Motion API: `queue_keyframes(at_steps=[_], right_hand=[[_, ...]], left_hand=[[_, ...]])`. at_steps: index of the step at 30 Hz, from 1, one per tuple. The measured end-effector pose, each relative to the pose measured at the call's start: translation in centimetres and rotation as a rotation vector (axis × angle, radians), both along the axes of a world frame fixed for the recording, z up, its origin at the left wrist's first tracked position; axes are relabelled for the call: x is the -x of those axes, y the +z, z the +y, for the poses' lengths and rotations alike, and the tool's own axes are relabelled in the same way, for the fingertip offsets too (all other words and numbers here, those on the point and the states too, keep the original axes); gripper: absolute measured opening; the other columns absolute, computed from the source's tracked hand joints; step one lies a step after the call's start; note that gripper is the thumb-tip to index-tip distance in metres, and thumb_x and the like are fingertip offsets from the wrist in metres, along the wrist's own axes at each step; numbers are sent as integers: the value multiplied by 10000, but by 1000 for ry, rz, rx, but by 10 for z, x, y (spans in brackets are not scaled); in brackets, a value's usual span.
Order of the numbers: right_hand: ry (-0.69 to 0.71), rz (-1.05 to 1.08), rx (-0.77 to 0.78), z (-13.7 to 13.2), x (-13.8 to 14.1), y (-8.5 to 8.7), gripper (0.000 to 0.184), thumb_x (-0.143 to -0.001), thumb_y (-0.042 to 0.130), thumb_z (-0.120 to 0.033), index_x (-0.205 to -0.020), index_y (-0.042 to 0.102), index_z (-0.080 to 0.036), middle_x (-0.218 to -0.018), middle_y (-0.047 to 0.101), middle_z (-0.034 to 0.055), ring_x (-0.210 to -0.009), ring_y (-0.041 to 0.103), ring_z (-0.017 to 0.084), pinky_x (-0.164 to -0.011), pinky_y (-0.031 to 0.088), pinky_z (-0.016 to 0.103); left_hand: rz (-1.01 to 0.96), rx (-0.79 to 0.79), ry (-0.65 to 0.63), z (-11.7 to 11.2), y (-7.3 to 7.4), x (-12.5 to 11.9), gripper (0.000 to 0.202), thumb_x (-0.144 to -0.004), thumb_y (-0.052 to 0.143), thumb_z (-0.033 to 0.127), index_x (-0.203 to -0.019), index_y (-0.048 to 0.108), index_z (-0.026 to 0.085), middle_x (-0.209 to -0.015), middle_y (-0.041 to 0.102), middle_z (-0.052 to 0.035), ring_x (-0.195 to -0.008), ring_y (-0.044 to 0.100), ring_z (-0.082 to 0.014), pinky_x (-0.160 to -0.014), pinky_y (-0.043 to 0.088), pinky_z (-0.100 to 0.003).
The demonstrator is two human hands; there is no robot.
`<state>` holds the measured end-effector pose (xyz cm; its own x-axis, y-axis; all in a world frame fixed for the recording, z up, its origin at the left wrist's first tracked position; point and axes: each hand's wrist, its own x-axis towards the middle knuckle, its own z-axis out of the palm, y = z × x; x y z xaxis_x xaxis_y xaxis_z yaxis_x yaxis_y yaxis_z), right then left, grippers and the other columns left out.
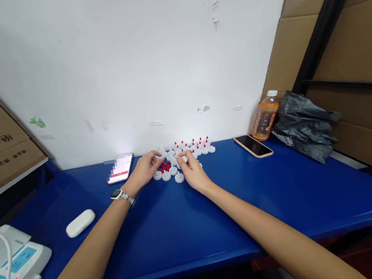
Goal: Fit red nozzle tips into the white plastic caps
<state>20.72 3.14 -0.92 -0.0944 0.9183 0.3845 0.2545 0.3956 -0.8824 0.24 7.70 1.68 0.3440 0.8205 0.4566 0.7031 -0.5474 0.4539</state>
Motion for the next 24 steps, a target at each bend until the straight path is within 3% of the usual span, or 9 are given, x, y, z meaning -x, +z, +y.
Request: queue_keyframes(at_steps=[4, 7, 11, 13, 15, 19, 24], right_hand=[[6, -39, 5, -9, -1, 7, 321, -918, 498, -536, -964, 578, -229, -647, 549, -38, -525, 433, 121, -503, 338, 243], [-7, -110, -14, -13, -6, 11, 311, -903, 547, -504, -911, 646, -209, -702, 616, -3, -568, 487, 136, -555, 388, 267], [-127, -156, -175, -10, -18, 14, 280, -819, 675, -488, -850, 752, -221, -992, 592, 76, -900, 567, 208, -738, 462, 321], [-213, -201, -240, -9, -23, 15, 249, -794, 709, -470, -829, 778, -234, -959, 545, 77, -959, 543, 230, -809, 454, 351], [-243, -243, -242, -8, -26, 17, 224, -810, 697, -438, -841, 784, -234, -849, 527, 51, -866, 539, 211, -798, 442, 349], [-187, -240, -113, -7, -32, 18, 206, -840, 639, -360, -859, 749, -188, -618, 507, -22, -608, 489, 138, -633, 398, 280], [-82, -305, -29, -5, -36, 14, 138, -815, 618, -271, -829, 702, -162, -644, 625, -15, -581, 533, 118, -578, 391, 244]], left_hand=[[-30, 61, -66, -16, 6, -6, 268, -964, 477, 412, -1025, 624, 197, -737, 650, -10, -650, 582, -159, -625, 410, -285], [-18, 45, -139, -27, 9, -15, 268, -964, 473, 410, -935, 637, 199, -792, 665, -20, -707, 590, -161, -652, 419, -287], [-1, 18, -184, -34, 10, -23, 298, -957, 477, 424, -881, 650, 194, -853, 675, -41, -798, 591, -180, -715, 431, -305], [1, 21, -185, -34, 10, -24, 302, -955, 480, 427, -870, 651, 193, -849, 673, -39, -795, 585, -180, -719, 429, -309], [1, 31, -181, -33, 10, -23, 305, -955, 479, 429, -861, 650, 194, -839, 670, -35, -785, 579, -177, -714, 427, -309], [20, 63, -198, -33, 7, -23, 268, -917, 549, 443, -879, 665, 205, -832, 674, -29, -795, 591, -181, -721, 432, -310], [102, 94, -223, -36, 3, -29, 245, -827, 676, 437, -937, 665, 219, -817, 670, -14, -818, 601, -196, -722, 432, -312]])
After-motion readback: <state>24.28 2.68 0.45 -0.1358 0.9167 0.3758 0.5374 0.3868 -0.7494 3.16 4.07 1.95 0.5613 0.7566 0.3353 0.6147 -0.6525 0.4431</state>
